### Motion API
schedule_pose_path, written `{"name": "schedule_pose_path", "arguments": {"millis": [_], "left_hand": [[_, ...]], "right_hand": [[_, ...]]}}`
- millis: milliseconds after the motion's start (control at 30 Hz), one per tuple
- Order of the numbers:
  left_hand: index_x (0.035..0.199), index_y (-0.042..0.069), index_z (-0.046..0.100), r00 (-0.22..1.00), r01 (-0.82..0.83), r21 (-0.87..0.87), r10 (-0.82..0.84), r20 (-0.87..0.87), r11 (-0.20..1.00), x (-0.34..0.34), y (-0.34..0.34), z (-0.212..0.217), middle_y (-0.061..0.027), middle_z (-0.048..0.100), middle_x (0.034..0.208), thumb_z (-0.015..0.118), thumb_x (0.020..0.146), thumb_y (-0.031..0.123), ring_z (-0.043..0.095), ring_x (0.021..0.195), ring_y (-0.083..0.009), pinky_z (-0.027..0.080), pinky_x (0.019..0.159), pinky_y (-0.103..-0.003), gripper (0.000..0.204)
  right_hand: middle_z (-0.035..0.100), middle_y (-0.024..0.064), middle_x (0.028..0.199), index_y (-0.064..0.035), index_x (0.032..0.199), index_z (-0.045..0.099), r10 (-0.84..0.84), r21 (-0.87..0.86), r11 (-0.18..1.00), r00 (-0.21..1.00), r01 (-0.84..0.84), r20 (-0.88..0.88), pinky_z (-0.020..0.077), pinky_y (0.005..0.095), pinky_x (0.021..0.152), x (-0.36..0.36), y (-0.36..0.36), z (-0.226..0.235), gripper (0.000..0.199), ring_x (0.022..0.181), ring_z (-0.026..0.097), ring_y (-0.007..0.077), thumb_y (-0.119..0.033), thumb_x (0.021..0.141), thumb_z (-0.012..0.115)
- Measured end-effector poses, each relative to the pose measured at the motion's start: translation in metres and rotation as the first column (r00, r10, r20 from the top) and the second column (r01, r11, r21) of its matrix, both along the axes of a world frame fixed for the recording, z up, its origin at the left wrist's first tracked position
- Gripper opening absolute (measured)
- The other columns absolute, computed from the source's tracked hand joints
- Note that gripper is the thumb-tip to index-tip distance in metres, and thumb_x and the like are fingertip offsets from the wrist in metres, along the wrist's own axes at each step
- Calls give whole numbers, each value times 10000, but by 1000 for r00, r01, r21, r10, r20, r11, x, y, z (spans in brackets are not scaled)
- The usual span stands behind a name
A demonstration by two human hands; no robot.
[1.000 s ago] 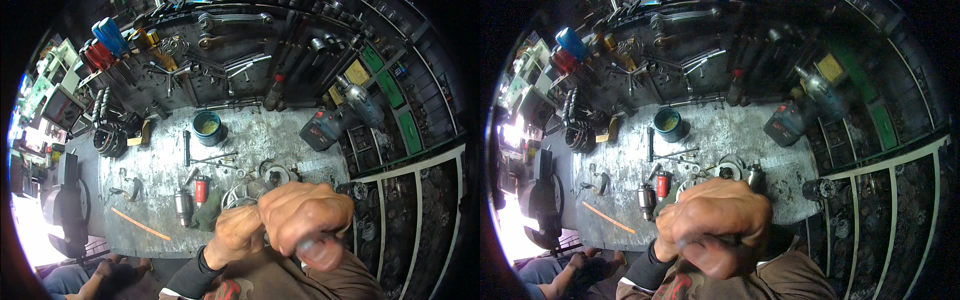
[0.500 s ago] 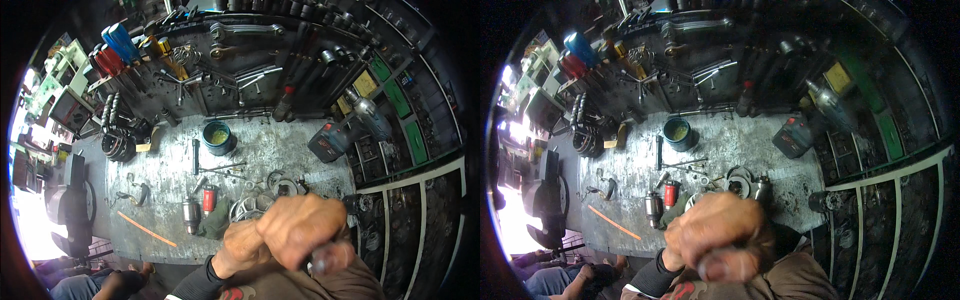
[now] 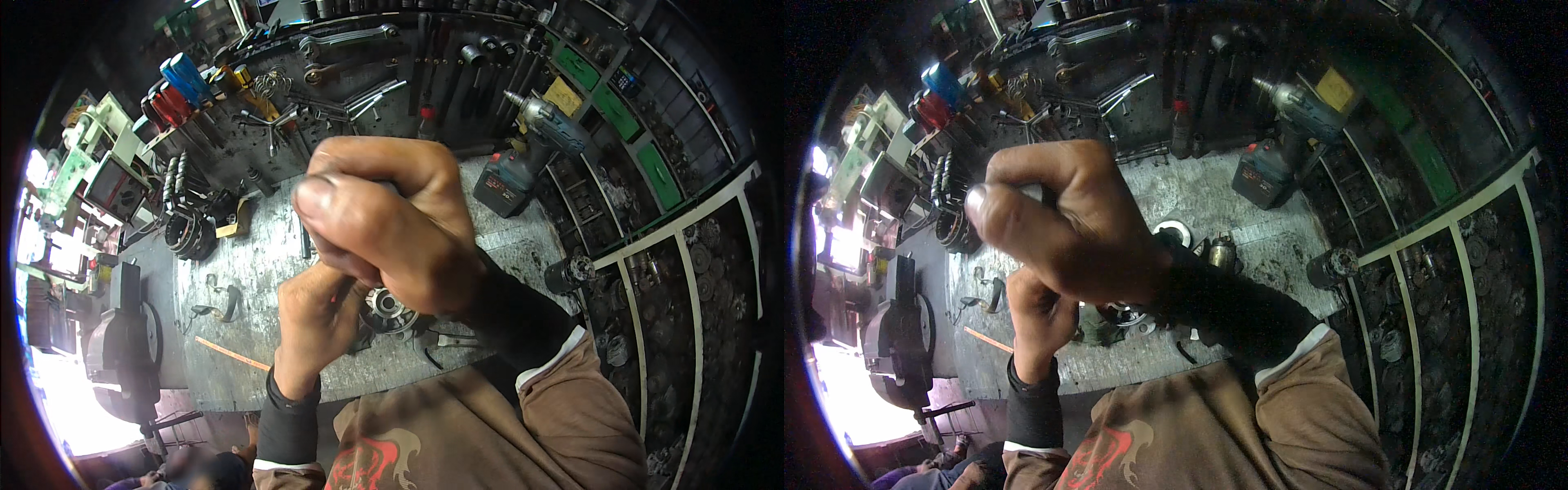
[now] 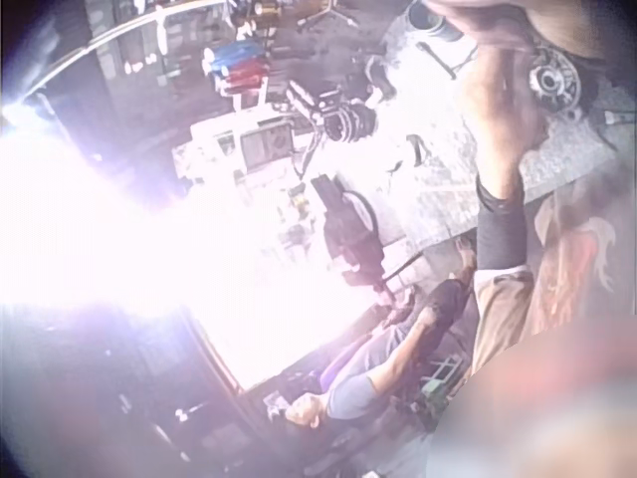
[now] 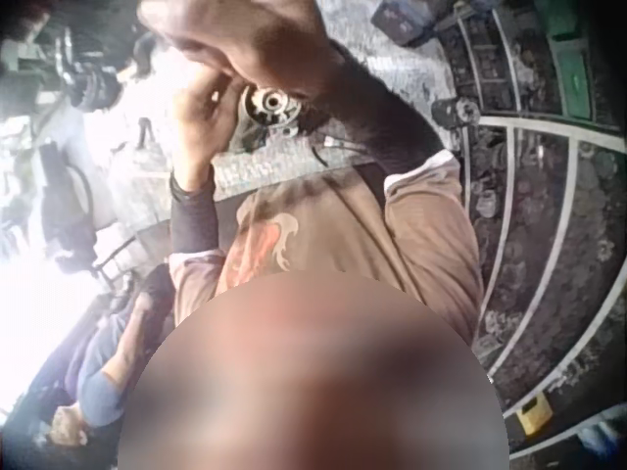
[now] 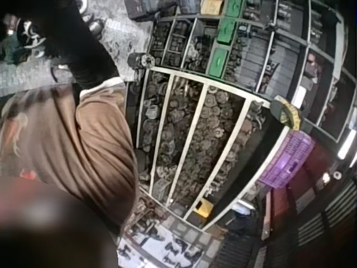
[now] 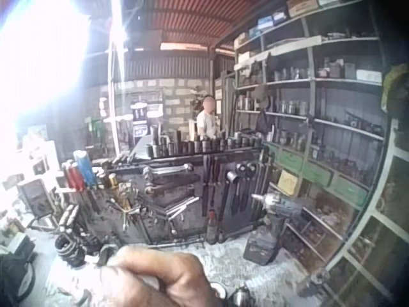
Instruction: The person assembles a mechanical component on a workbench, inserting small parts into a circular housing, applying grease, and using a power drill and screwdriver to secure components.
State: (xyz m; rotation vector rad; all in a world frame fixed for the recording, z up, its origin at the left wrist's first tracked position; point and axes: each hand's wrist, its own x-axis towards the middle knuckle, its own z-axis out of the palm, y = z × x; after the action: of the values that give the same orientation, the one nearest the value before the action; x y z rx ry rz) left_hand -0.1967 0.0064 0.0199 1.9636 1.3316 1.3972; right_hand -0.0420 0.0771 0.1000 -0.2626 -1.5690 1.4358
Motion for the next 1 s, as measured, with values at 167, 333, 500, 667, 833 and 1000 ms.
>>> {"name": "schedule_pose_path", "arguments": {"millis": [167, 333, 500, 667, 833, 1000], "left_hand": [[1051, 28, 746, 999, 51, -16, -52, -14, 999, 0, 5, -14, -150, 733, 861, 729, 927, -3, 736, 745, -306, 553, 665, -352, 129], [1068, 28, 749, 999, 21, -36, -23, -31, 999, 0, 4, -22, -172, 738, 889, 725, 909, -14, 745, 776, -339, 564, 686, -369, 166], [1085, 27, 753, 999, 33, -23, -33, -10, 999, -1, 5, -22, -176, 744, 902, 732, 909, -8, 754, 787, -336, 569, 692, -364, 181], [1085, 29, 757, 999, 43, -38, -43, 5, 998, 0, 5, -20, -174, 750, 904, 740, 907, -11, 769, 808, -325, 579, 705, -354, 183], [1074, 29, 759, 999, 44, -32, -44, 7, 999, 2, 4, -19, -163, 757, 901, 750, 905, -11, 773, 814, -318, 579, 705, -350, 174], [1061, 33, 760, 999, 33, 0, -33, -17, 999, 3, 4, -21, -157, 760, 900, 749, 907, -6, 770, 809, -320, 577, 700, -352, 159]], "right_hand": [[502, -8, 589, -35, 677, 567, -50, 0, 999, 998, 50, -29, 322, 268, 463, -12, 5, -8, 368, 506, 422, 56, -224, 990, 599], [507, 10, 591, -19, 695, 564, -56, -2, 998, 997, 56, -48, 308, 257, 448, -15, 7, -17, 351, 477, 402, 54, -174, 1010, 569], [500, 8, 589, -22, 695, 562, -75, 4, 997, 997, 75, -31, 305, 258, 441, -15, 6, -16, 347, 471, 404, 54, -171, 1009, 560], [499, 10, 591, -22, 704, 566, -74, 18, 997, 997, 75, -11, 313, 256, 437, -14, 6, -13, 341, 470, 409, 55, -175, 1009, 554], [515, 16, 609, -15, 718, 571, -52, 28, 998, 998, 52, -21, 323, 253, 439, -11, 7, -14, 341, 476, 418, 57, -187, 1013, 559], [515, 17, 616, -12, 719, 576, -46, 32, 998, 999, 47, -28, 332, 252, 443, -11, 8, -15, 347, 482, 425, 59, -191, 1016, 561]]}}
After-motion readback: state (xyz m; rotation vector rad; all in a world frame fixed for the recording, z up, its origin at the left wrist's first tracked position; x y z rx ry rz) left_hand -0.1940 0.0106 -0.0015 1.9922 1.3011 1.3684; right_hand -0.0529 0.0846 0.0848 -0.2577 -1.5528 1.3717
